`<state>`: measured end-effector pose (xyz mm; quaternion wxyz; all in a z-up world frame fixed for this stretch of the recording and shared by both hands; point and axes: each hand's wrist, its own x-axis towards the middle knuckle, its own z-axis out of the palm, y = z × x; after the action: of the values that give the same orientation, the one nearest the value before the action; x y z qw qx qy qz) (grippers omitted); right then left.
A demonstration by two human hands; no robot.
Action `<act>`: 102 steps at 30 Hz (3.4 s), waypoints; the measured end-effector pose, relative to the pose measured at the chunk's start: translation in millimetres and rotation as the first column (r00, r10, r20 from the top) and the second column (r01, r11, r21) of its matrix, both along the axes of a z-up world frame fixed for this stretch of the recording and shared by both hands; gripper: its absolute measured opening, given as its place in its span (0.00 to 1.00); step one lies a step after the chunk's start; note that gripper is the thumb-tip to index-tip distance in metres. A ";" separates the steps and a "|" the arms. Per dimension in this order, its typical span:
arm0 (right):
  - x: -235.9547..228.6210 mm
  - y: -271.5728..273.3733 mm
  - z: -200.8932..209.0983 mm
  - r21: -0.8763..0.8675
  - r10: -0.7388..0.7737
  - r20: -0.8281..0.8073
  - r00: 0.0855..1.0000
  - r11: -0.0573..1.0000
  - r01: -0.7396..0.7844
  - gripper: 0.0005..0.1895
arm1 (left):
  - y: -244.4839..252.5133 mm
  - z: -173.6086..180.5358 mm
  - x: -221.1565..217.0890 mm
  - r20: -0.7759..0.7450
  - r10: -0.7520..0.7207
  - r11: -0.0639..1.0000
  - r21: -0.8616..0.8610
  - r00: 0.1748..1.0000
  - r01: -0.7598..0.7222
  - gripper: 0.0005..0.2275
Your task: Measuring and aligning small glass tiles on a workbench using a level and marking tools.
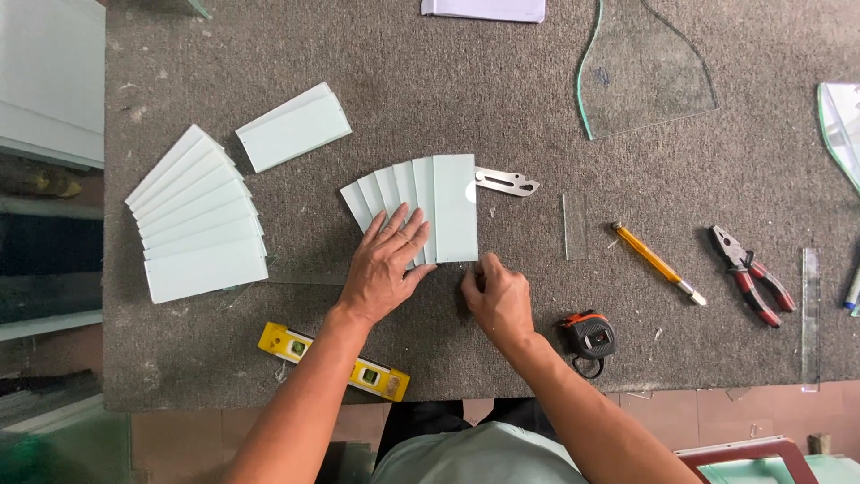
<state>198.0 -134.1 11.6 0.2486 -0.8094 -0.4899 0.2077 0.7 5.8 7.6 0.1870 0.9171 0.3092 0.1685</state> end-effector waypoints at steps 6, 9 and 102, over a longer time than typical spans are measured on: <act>-2.8 4.6 -17.0 -0.011 -0.064 0.024 0.998 0.998 0.065 0.08 | -0.5 7.8 2.5 -0.025 0.007 0.999 -0.038 1.000 -0.008 0.26; -2.6 6.4 -10.1 -0.072 -0.074 -0.011 0.997 0.995 0.073 0.09 | -0.1 8.5 2.7 -0.030 0.005 1.000 -0.029 1.000 -0.006 0.27; -36.7 15.8 60.4 -0.520 -0.278 0.212 0.937 0.779 0.349 0.34 | -89.0 -8.4 -186.3 -0.011 0.999 -0.046 -0.159 -0.045 -0.986 0.41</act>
<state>161.3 -118.3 72.0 0.0058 -0.9276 -0.2820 0.2448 -185.6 -83.2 -0.9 0.0780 0.3884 0.8738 0.2818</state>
